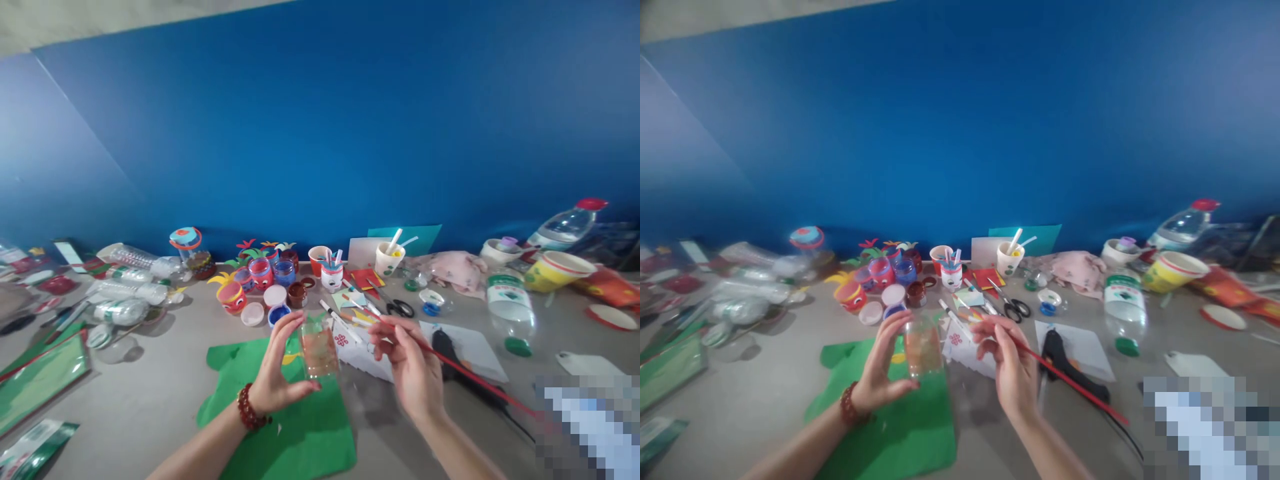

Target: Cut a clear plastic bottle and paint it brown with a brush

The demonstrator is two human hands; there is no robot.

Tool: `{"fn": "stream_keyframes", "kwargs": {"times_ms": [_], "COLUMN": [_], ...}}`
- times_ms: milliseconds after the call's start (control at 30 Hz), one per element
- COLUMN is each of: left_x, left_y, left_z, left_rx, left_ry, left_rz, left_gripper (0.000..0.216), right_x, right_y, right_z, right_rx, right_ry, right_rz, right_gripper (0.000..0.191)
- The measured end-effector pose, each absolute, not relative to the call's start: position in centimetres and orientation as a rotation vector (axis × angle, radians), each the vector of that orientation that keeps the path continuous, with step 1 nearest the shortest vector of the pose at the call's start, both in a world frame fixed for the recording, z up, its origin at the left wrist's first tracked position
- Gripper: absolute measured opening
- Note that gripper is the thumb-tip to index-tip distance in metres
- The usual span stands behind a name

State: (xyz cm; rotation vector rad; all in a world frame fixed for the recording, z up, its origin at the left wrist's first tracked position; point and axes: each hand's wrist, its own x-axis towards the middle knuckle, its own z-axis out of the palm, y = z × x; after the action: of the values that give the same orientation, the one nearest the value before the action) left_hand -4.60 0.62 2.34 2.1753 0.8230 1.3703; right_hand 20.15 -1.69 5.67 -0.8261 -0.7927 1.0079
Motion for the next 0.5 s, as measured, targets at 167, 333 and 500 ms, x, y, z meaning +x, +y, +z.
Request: {"fn": "stream_keyframes", "kwargs": {"times_ms": [167, 333, 500], "left_x": [-3.9, -3.3, -2.9], "left_y": [0.2, -0.5, -1.2], "left_z": [2.3, 3.0, 3.5], "left_rx": [1.877, 1.632, 1.436], "left_ry": [0.621, 0.530, 0.555], "left_rz": [1.363, 1.311, 1.246], "left_gripper": [0.092, 0.091, 0.098], "right_x": [20.3, 20.3, 19.6], "right_y": [-2.0, -2.1, -2.7], "right_z": [4.6, 3.9, 3.7], "right_rx": [-0.832, -0.600, -0.599], "right_ry": [-1.159, -1.490, -1.630], "right_rz": [0.999, 1.054, 1.030], "right_gripper": [0.026, 0.080, 0.110]}}
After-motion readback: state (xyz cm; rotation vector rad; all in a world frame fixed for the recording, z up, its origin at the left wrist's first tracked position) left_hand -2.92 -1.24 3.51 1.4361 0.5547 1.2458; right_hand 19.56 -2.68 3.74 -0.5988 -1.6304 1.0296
